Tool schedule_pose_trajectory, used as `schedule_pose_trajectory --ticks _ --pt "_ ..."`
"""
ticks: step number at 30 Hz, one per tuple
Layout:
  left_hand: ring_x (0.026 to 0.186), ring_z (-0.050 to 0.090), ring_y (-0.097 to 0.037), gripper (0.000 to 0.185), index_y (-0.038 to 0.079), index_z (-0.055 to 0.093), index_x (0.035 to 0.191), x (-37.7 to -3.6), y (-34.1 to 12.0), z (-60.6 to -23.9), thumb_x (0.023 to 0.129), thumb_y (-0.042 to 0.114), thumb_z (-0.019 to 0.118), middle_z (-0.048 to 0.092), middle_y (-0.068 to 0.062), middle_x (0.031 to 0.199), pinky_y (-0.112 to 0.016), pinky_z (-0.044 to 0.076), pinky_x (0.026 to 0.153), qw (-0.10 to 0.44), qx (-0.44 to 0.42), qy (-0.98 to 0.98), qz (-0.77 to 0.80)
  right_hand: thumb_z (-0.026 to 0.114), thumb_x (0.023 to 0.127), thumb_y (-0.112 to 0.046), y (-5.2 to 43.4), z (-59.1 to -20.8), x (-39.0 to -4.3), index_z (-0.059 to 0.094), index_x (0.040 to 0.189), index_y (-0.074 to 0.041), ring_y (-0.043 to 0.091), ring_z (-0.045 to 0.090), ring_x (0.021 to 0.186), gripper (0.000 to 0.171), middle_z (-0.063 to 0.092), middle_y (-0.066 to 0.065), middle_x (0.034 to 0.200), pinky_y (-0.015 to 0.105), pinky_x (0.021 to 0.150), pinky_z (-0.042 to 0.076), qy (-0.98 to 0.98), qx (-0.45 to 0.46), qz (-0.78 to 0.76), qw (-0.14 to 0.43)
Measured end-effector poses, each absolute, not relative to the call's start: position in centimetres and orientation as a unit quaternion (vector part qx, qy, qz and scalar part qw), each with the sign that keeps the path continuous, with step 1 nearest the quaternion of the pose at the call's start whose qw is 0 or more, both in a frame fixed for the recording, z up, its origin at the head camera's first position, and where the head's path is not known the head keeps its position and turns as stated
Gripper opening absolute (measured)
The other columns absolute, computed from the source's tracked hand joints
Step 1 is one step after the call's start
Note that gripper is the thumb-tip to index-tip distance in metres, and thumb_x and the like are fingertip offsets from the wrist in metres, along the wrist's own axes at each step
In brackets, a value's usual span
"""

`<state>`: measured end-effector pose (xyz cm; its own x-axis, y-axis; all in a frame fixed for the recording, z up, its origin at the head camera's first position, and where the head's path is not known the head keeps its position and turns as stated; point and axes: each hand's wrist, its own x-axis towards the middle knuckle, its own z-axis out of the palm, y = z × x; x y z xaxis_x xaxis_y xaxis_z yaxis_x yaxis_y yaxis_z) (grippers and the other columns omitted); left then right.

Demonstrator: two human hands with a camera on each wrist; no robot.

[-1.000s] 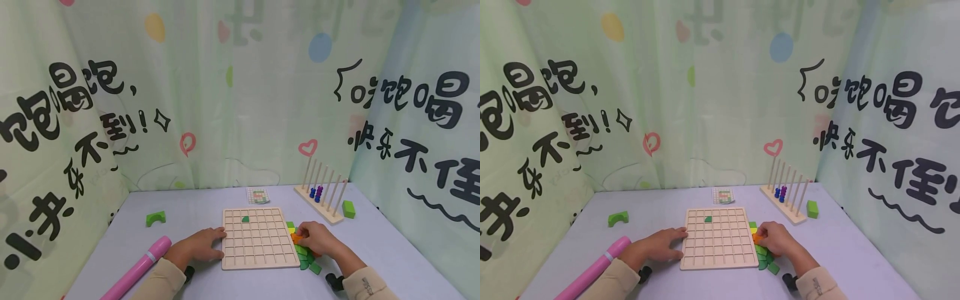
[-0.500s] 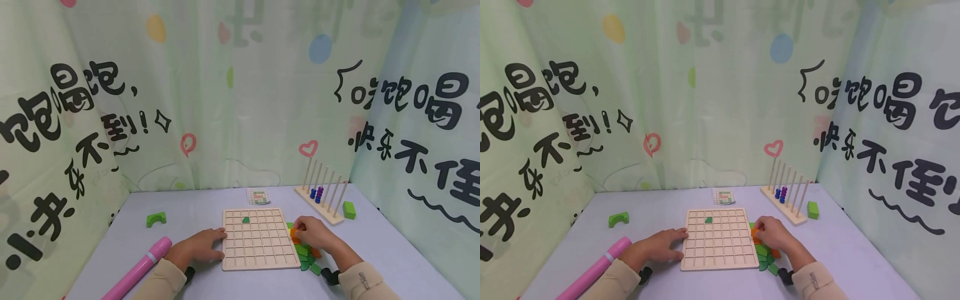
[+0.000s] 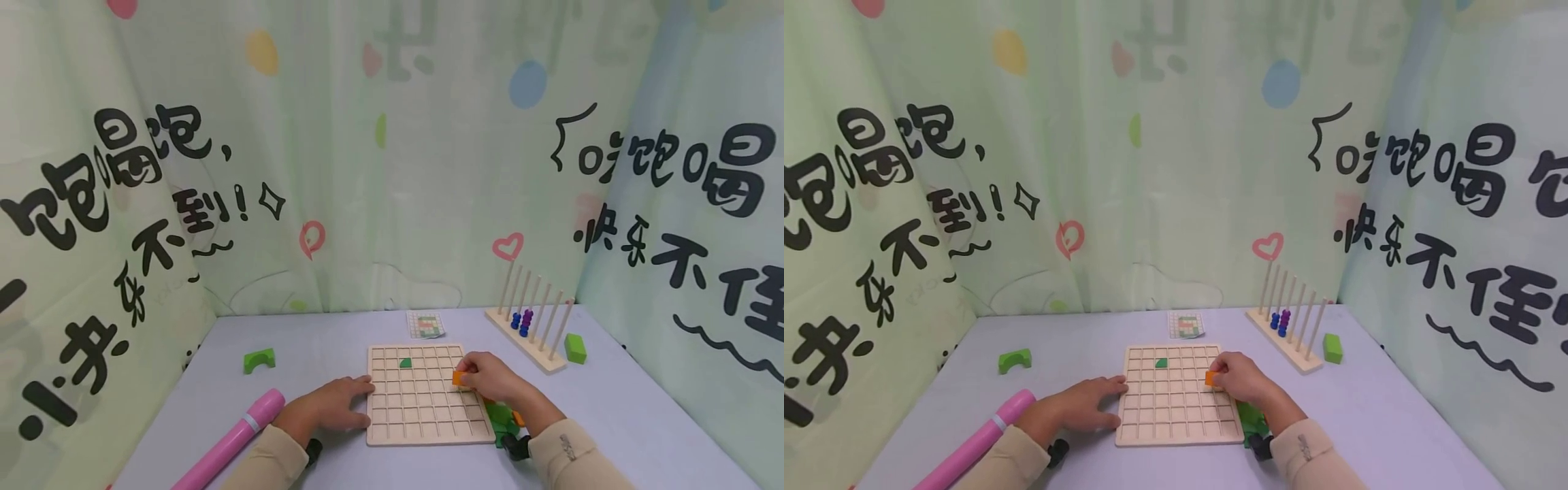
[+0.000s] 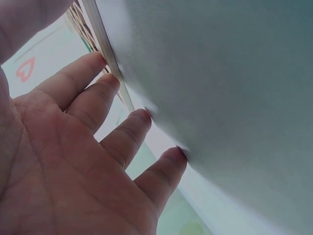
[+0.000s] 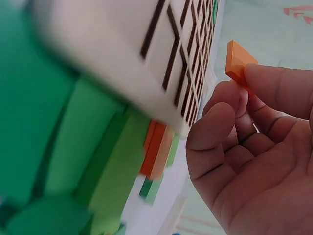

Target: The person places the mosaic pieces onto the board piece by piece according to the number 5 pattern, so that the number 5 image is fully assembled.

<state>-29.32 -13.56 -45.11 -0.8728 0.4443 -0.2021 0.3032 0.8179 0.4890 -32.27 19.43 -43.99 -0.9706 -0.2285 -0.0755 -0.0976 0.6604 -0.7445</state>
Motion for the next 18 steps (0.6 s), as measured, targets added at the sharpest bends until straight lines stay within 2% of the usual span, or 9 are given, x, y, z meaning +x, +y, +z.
schedule_pose_trajectory --ticks 10,18 --pt "0.151 0.040 -0.033 0.066 0.020 0.057 0.149 -29.7 -13.8 -45.5 0.089 0.038 0.077 0.045 0.002 0.163 -0.055 0.035 0.122 0.153 0.202 0.944 0.212 0.062 0.098 -0.001 16.1 -44.3 -34.2 0.066 0.101 -0.003 0.022 0.055 0.075 0.006 0.061 0.007 0.087 0.031 0.065 0.046 0.888 -0.124 -0.430 0.108" --pt "0.152 0.039 -0.034 0.065 0.021 0.057 0.149 -29.7 -13.8 -45.6 0.089 0.038 0.076 0.045 0.003 0.163 -0.055 0.034 0.122 0.153 0.200 0.946 0.205 0.065 0.094 0.000 13.1 -44.6 -35.0 0.068 0.096 -0.002 0.019 0.053 0.074 0.004 0.063 0.005 0.087 0.030 0.064 0.044 0.896 -0.133 -0.414 0.095"
